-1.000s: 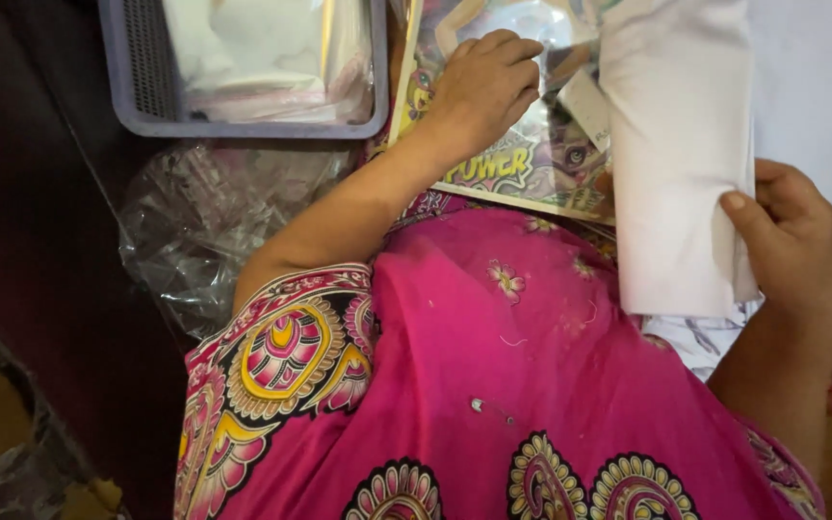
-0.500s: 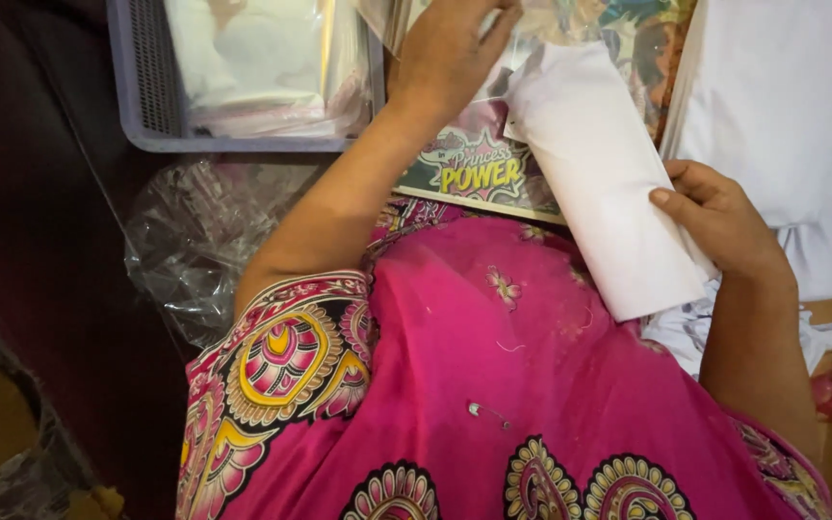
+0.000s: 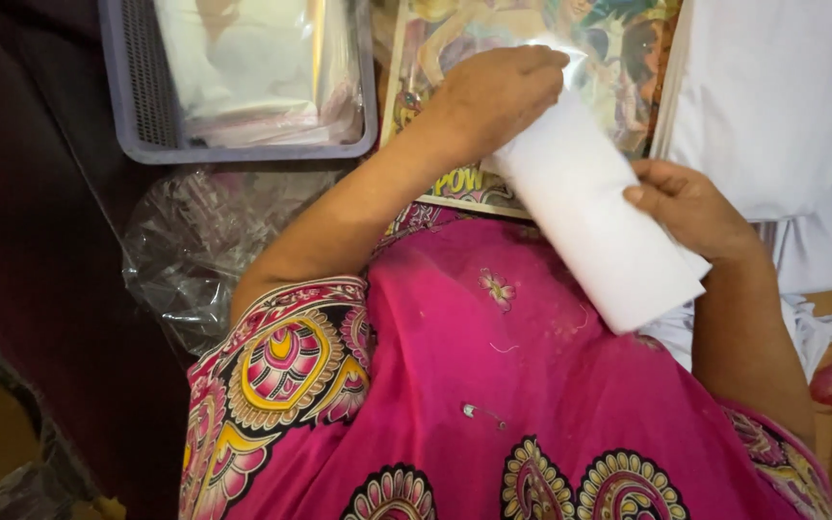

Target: Folding white t-shirts and placing them into clear plastic packaging bags with cardboard inserts.

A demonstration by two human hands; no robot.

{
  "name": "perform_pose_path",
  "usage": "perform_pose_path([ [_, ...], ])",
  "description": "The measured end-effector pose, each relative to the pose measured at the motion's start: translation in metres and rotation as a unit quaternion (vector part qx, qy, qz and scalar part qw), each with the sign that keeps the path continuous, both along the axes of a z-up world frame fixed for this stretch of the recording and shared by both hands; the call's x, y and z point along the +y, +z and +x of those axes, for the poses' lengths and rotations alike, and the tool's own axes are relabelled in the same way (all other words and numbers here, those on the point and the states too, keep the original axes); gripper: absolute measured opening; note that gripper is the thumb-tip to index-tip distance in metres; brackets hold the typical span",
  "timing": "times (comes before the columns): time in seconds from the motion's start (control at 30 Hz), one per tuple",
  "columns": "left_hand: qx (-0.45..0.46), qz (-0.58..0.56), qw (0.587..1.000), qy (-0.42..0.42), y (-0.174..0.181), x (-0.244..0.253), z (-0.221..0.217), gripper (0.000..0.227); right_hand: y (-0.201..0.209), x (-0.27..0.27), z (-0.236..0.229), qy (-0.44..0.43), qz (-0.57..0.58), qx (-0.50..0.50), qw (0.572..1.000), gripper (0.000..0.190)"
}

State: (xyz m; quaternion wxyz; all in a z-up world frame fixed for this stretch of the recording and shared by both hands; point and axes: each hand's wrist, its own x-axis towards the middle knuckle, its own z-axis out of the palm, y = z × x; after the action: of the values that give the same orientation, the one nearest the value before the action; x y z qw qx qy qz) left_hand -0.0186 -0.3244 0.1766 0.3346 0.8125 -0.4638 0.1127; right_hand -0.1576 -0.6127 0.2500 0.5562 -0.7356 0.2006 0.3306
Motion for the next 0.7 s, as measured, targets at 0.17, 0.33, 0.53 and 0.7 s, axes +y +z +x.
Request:
perform_pose_path([
  [0.17,0.001,-0.026,0.998,0.048,0.024,0.015,0.001,0.010,-0.039,-0.016,-0.006,-0.105,0.034,-0.139,0.984,0.031],
  [0.33,0.023,0.057,0.998,-0.024,0.011,-0.017,-0.005,0.032,-0.041,0.001,-0.010,-0.095,0.021,-0.157,0.983,0.033],
  [0.53,0.219,-0.113,0.968,0.050,0.025,0.036,-0.008,0.032,-0.044,0.005,-0.015,-0.176,0.022,-0.189,0.966,0.036],
  [0.7,0.548,-0.175,0.802,0.160,0.030,0.068,-0.046,0.025,-0.065,-0.001,-0.014,-0.229,0.062,-0.180,0.955,0.037],
])
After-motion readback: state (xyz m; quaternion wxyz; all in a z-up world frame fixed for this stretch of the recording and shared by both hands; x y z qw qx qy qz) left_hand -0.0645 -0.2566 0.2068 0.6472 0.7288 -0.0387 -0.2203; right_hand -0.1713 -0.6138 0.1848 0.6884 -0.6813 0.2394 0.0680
